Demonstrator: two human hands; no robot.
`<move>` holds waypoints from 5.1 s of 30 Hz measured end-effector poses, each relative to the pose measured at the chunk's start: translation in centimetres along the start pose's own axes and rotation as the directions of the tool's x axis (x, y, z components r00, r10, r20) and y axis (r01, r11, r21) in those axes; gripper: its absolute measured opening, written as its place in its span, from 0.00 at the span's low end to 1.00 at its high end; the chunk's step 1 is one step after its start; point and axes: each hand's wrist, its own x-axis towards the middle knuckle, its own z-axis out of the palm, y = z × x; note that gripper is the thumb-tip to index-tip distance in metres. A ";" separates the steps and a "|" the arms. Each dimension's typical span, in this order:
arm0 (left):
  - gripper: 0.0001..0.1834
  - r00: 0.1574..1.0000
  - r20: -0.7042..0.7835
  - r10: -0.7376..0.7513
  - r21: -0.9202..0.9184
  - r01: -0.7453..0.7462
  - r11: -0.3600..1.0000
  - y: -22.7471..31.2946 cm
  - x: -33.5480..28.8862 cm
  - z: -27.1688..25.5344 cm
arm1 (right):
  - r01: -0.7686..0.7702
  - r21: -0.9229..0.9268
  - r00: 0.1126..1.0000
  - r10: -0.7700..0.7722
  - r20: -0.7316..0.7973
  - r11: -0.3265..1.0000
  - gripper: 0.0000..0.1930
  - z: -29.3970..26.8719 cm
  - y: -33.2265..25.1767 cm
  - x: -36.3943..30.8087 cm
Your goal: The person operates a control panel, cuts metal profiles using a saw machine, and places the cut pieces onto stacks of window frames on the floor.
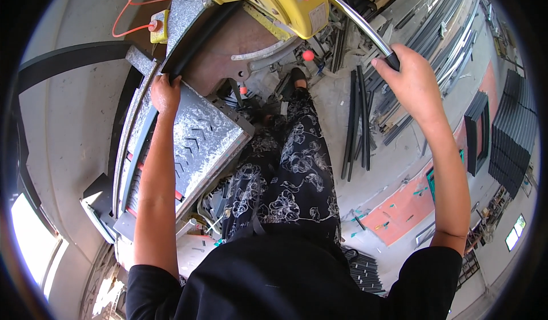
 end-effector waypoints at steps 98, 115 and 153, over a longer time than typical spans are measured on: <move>0.17 0.973 0.180 0.142 -0.431 -0.052 0.901 19.1 -22.6 -6.7 | 0.140 -0.872 0.731 -0.643 -0.228 0.469 0.20 -20.7 -26.0 0.9; 0.16 0.985 0.062 -0.161 -0.608 0.165 0.776 36.6 -24.7 -13.2 | 0.761 0.531 -0.010 -0.811 0.586 0.374 0.10 19.6 -11.9 -7.6; 0.21 -0.859 0.350 -0.374 -0.717 -0.503 0.482 54.3 -120.6 -13.4 | 0.049 0.993 -0.859 0.503 0.096 -0.106 0.18 30.6 16.0 -104.9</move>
